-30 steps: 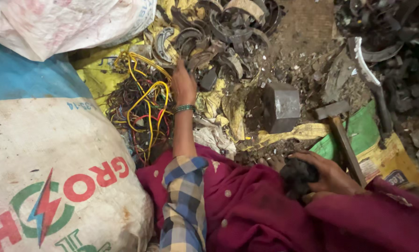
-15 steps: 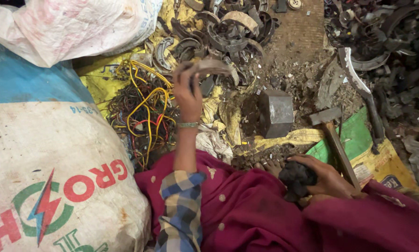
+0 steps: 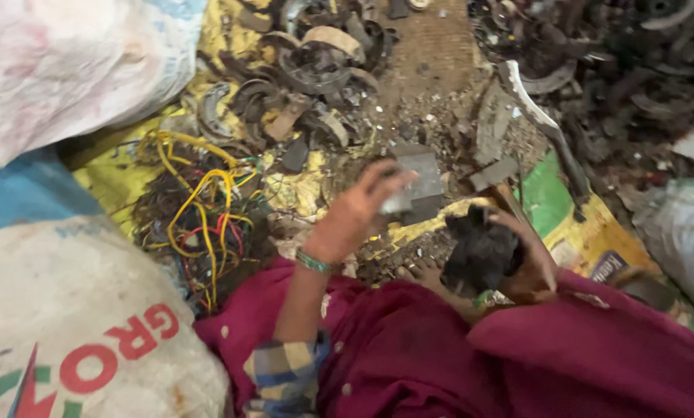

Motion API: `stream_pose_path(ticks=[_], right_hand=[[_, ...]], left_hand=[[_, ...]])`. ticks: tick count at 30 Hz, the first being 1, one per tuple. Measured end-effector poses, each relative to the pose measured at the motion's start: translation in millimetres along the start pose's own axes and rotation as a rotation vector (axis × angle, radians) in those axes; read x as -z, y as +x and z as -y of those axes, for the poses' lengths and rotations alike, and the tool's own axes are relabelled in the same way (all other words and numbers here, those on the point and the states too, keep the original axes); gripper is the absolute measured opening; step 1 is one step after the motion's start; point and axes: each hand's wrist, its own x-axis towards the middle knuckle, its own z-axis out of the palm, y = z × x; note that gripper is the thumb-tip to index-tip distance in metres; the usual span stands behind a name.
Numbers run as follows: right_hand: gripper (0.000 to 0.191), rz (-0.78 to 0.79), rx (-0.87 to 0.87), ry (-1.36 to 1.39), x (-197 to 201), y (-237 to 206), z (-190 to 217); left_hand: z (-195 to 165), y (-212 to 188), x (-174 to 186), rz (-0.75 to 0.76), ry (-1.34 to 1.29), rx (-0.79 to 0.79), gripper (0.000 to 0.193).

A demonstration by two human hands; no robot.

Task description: The person sits on the ground and repeatedly uses a hammer to strike metal parts placed on a metal block, breaking them into smaller pieces. The person handles the parts by hand, repositions them on the block, and discards the broken pieces onto a nearby pile.

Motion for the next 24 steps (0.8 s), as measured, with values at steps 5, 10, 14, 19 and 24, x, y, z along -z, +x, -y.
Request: stream_pose_path(ticks=[5,10,14,19,24], right_hand=[[0.095,-0.081,0.179,-0.155,-1.7,9.5,2.0],[0.100,0.123,0.091,-0.235,-12.5,7.3,0.5],[0.070,0.185,-0.096,-0.288,-27.6,6.5,-1.6],[0.064,0.308,0.015,-0.093,-24.8,7.0,-4.7],[0.059,0.046,-0.181,0.469,-20.2,0.5,-12.4]], left_hand=[[-50.3,5.7,-46.1,0.104,-0.022,-0.244,0.092],[-65.1,-0.7,-61.3,0.139,-0.034,-0.299,0.083],[-70.6,1.5,-64.6,0.222,0.263,-0.407,0.075],[-77.5,2.3,-62.3,0.111,-0.080,-0.446,0.065],[-82.0,1.1,-54.7,-0.159,0.280,-0.363,0.061]])
